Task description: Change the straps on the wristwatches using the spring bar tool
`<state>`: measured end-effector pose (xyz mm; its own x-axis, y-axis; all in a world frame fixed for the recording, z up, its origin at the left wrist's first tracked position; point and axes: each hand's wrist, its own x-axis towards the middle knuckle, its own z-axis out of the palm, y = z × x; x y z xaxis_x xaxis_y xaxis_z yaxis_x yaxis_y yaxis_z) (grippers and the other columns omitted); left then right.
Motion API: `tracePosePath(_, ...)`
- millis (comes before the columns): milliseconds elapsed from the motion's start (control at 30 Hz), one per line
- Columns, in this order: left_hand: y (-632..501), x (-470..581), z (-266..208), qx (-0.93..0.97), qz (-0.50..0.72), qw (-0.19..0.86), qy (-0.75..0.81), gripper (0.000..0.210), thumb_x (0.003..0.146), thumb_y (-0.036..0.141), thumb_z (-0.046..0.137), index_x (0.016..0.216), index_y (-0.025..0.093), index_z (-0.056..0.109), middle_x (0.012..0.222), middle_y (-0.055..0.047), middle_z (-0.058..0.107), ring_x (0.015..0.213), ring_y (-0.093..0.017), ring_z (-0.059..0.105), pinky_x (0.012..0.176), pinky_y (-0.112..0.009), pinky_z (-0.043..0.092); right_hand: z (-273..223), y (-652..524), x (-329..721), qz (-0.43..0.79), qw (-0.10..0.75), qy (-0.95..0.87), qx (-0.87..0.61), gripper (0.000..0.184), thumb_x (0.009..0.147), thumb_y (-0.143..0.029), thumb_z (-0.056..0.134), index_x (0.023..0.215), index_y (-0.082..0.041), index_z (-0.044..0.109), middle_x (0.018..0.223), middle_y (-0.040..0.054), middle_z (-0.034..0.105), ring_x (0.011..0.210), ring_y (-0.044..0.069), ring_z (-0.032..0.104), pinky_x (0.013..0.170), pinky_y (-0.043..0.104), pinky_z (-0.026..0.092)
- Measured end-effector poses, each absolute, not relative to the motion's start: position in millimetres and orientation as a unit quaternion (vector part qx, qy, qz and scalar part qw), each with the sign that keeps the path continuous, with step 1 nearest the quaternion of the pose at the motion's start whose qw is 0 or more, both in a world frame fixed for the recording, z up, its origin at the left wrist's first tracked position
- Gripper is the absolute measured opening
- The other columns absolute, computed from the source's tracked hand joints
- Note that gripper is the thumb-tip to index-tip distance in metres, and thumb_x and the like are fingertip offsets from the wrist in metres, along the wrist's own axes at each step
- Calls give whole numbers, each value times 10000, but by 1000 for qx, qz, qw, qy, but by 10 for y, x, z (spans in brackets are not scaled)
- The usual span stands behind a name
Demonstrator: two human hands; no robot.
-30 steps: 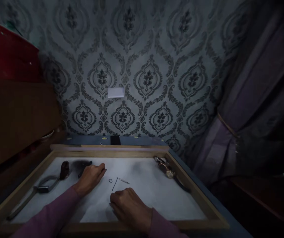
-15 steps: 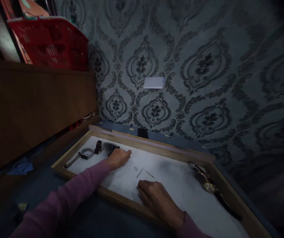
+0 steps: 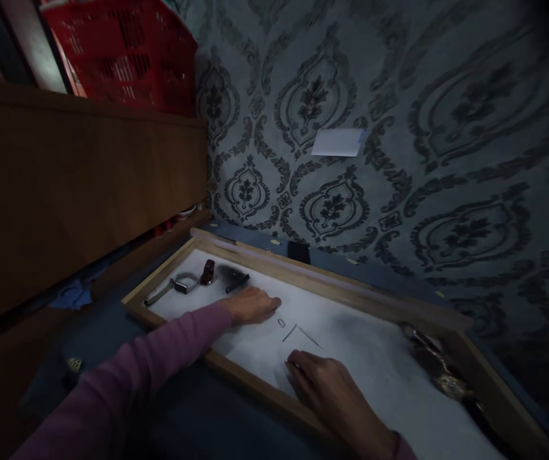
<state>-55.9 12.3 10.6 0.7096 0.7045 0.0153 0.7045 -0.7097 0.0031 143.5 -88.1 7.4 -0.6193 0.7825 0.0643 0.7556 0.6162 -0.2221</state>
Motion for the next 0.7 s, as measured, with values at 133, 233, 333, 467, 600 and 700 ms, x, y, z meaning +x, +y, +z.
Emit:
tracePosePath(133, 135, -561, 110, -921, -5, 5, -390, 172, 956, 252, 430, 1033, 187, 568, 865, -93, 720, 796, -233, 687, 684, -297, 471, 42, -862, 1446, 74, 85, -900, -422, 309, 985, -199, 390, 713, -208, 537, 681, 20, 682, 570, 163, 641, 544, 276, 342)
tracePosePath(233, 152, -566, 134, -916, -9, 11, -401, 176, 960, 252, 420, 1036, 182, 562, 866, -95, 720, 794, -237, 689, 680, -302, 474, 15, -853, 1459, 67, 98, -901, -418, 318, 984, -201, 383, 706, -213, 537, 665, 15, 678, 557, 166, 644, 536, 279, 349)
tracePosePath(333, 181, -588, 169, -908, -15, 12, -419, 175, 954, 243, 422, 1052, 177, 552, 879, -105, 719, 805, -253, 691, 677, -315, 478, -20, -840, 1478, 72, 109, -902, -411, 323, 983, -204, 371, 709, -216, 541, 667, 16, 683, 551, 164, 649, 528, 274, 364)
tracePosePath(467, 209, -623, 212, -894, -27, 5, -448, 201, 968, 233, 381, 1087, 172, 531, 913, -124, 713, 823, -272, 688, 694, -347, 488, -76, -812, 1507, 93, 122, -900, -407, 312, 977, -214, 367, 725, -226, 551, 671, 18, 693, 557, 164, 663, 520, 264, 391)
tracePosePath(600, 186, -627, 263, -883, -34, -5, -468, 207, 969, 219, 361, 1087, 177, 526, 932, -101, 710, 823, -269, 685, 694, -360, 500, -100, -795, 1532, 105, 141, -901, -397, 337, 994, -247, 329, 734, -239, 543, 647, 13, 686, 533, 160, 659, 500, 257, 397)
tracePosePath(700, 124, -663, 344, -870, -36, -4, -492, 179, 954, 216, 400, 1063, 172, 535, 967, -92, 701, 847, -259, 678, 696, -345, 504, -113, -786, 1559, 105, 141, -904, -389, 335, 997, -244, 319, 751, -246, 546, 664, 11, 693, 536, 159, 666, 490, 256, 400)
